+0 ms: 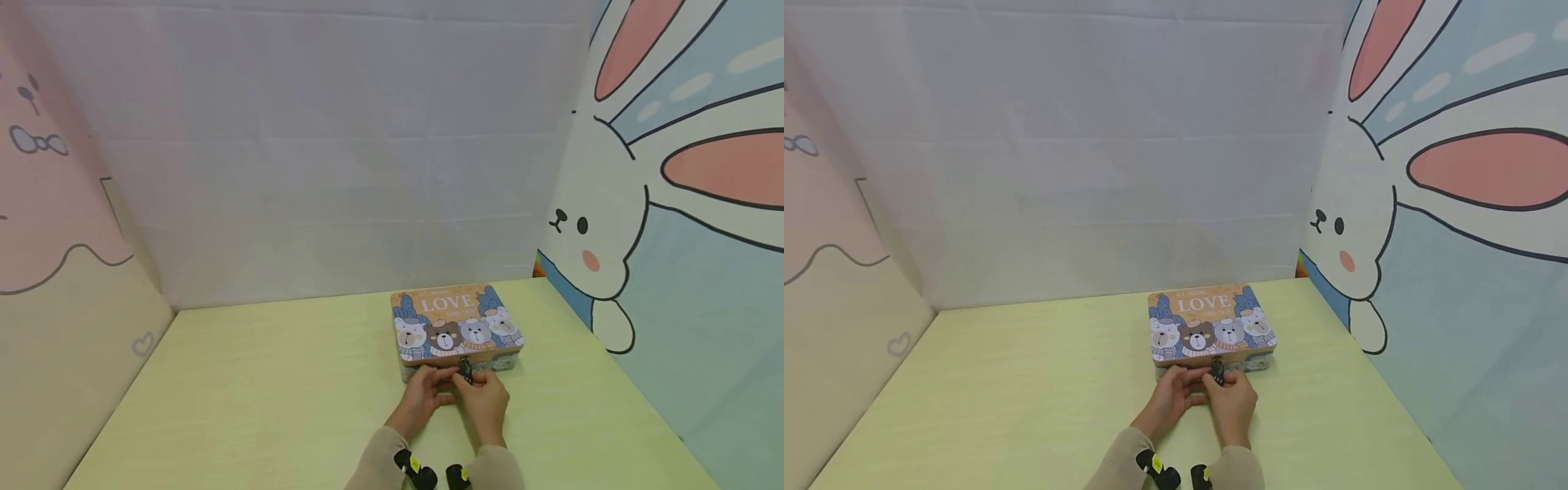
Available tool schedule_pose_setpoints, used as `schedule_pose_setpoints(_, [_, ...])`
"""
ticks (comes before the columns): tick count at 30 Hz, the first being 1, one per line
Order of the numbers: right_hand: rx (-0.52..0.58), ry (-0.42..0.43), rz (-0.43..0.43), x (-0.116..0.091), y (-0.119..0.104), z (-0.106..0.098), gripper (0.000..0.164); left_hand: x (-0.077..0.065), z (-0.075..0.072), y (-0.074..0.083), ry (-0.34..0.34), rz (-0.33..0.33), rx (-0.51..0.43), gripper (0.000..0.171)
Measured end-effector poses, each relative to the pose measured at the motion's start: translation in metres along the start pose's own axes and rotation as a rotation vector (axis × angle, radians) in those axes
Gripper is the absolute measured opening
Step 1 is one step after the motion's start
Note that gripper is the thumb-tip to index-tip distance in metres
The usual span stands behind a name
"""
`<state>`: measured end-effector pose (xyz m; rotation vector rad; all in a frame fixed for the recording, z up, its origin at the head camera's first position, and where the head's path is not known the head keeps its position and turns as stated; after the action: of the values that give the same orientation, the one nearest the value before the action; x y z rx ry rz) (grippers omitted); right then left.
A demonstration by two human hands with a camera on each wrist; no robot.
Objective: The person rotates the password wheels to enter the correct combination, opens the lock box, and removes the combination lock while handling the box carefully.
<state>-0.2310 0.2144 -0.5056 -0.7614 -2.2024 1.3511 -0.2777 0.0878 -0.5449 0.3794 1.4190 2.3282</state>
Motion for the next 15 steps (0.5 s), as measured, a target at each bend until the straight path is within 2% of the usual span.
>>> schedule_pose_setpoints(5, [0.048,-0.105,0.045,0.002,0.004,-0.001,0.038,0.001,-0.003,-0.002,0.030,0.012,0.022,0.049])
schedule_pose_setpoints(8, [0.142,-0.191,0.097,0.003,0.008,0.001,0.038,0.002,-0.004,-0.003,0.042,0.027,0.071,0.039])
schedule_pose_setpoints(11, [0.258,-0.264,0.164,0.003,0.013,0.002,0.032,0.003,-0.006,-0.004,0.052,0.067,0.188,0.032])
schedule_pose_setpoints(15, [0.367,-0.312,0.230,0.005,0.019,0.003,0.019,0.005,-0.006,0.001,0.062,0.173,0.372,0.029])
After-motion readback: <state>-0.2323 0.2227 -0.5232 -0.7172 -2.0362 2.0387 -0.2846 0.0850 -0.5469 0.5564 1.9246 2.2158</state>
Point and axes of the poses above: each hand's wrist, its own x-axis towards the middle knuckle, its own z-axis out of the palm, y = z × x, the point moved 7 cm from there along x, towards the middle knuckle, and after that the axes turned 7 degrees about z, right-handed, at the moved point
